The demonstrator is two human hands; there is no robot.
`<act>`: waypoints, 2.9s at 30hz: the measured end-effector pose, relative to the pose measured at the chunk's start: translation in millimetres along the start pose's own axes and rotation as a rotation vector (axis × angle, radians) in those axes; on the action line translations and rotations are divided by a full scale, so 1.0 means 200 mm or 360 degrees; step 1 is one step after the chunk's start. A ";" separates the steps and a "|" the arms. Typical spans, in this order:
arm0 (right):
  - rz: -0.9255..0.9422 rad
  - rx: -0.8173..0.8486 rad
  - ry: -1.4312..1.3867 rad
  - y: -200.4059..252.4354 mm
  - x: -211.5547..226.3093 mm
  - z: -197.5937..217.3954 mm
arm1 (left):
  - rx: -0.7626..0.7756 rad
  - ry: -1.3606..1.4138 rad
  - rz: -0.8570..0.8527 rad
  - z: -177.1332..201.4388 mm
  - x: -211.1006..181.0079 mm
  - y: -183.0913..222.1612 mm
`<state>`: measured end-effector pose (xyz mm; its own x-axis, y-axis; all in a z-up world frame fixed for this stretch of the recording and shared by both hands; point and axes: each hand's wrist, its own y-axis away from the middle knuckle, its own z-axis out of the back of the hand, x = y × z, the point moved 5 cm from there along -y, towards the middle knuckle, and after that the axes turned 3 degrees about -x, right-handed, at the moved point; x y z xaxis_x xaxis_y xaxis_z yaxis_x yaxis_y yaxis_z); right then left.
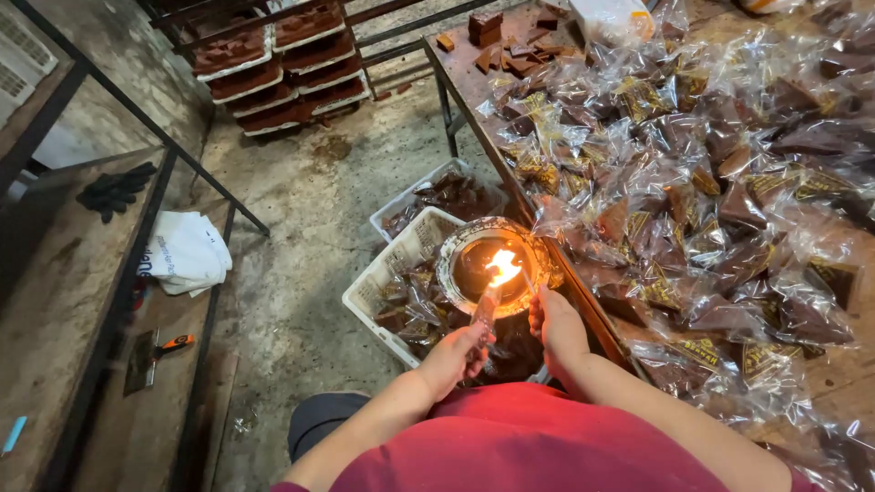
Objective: Sealing plastic food bags by carefully melting the edges over a candle flame and placing them into a storage crate.
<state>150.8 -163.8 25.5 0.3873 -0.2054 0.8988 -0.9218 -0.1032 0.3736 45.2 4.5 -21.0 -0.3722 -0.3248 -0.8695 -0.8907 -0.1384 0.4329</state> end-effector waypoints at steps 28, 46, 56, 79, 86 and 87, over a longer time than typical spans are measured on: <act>-0.0477 0.1055 0.0304 0.22 0.04 -0.17 | -0.0334 0.0672 -0.0296 0.08 -0.17 0.14; 0.0120 0.0564 0.0790 0.03 -0.04 -0.09 | -0.1016 0.0515 -0.0085 0.48 0.18 -0.05; 0.0053 0.0622 0.0813 0.07 -0.01 -0.12 | -0.0891 0.0332 0.0157 0.18 -0.19 0.19; 0.0089 0.0678 0.0875 0.07 -0.03 -0.11 | -0.0893 0.0096 0.0303 0.16 -0.22 0.23; 0.0068 0.0668 0.0865 0.06 -0.05 -0.11 | -0.0897 0.0123 0.0326 0.20 -0.17 0.19; 0.0059 0.0673 0.0864 0.06 -0.05 -0.11 | -0.0885 0.0112 0.0291 0.19 -0.19 0.20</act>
<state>135.9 -140.8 26.3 0.1909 0.2889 0.9382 -0.8060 -0.4993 0.3177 13.5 45.9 20.0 -0.4716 -0.4483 -0.7593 -0.5362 -0.5378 0.6506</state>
